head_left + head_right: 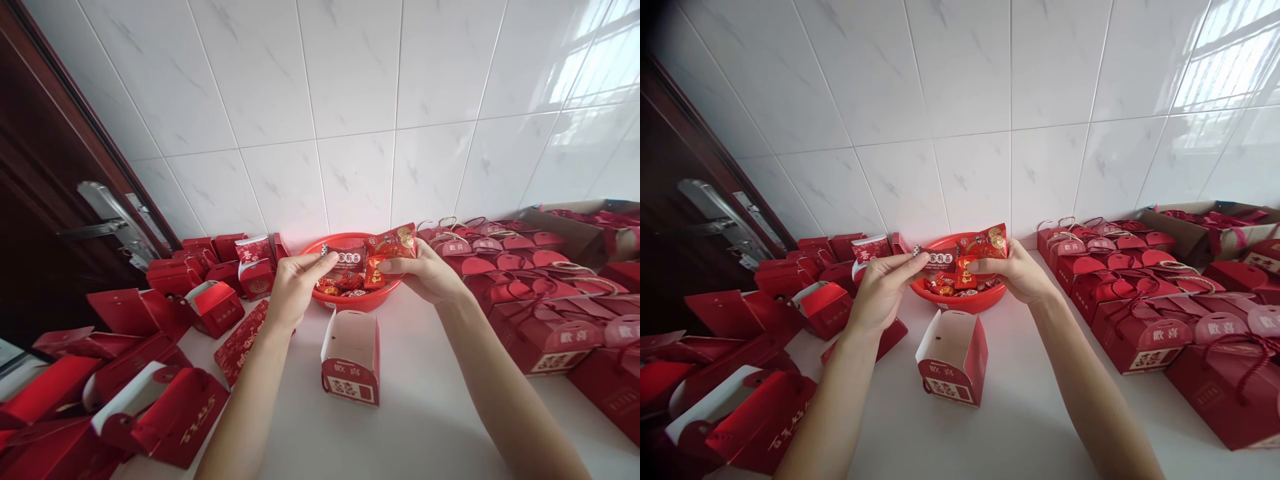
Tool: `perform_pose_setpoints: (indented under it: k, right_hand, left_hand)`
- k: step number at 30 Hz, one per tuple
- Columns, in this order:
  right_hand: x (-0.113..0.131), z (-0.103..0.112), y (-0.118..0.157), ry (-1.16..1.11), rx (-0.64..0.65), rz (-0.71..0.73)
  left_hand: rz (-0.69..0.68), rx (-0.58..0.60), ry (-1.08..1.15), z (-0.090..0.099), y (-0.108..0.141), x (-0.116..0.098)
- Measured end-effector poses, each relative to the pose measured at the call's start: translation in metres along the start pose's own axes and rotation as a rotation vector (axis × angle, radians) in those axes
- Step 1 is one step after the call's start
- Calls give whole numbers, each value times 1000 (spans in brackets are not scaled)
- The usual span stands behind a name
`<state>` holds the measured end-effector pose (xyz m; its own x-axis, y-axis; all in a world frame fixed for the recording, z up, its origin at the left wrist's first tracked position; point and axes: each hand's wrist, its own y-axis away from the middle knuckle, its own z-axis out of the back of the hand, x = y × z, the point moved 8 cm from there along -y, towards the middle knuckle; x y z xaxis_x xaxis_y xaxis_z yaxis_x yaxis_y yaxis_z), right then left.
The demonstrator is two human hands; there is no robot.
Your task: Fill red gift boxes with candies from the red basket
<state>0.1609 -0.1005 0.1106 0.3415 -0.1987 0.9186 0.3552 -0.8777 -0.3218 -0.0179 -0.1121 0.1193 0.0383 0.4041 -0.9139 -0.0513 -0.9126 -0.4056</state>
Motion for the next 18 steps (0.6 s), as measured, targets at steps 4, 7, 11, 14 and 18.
perform_pose_setpoints:
  k: [4, 7, 11, 14, 18]
  right_hand:
    - [-1, 1, -1, 26, -15, 0]
    - [-1, 3, -1, 25, -20, 33]
    - [3, 2, 0, 28, 5, 114]
    - [7, 0, 2, 56, 33, 157]
    - [12, 3, 4, 132, 55, 209]
  left_hand:
    - [-33, 49, -112, -4, 0, -4]
    - [-59, 45, -71, -4, -1, -6]
    - [-80, 41, 41, -2, -1, -5]
    - [-86, 53, 42, -3, 1, -5]
    - [-143, 67, 26, -6, 5, -11]
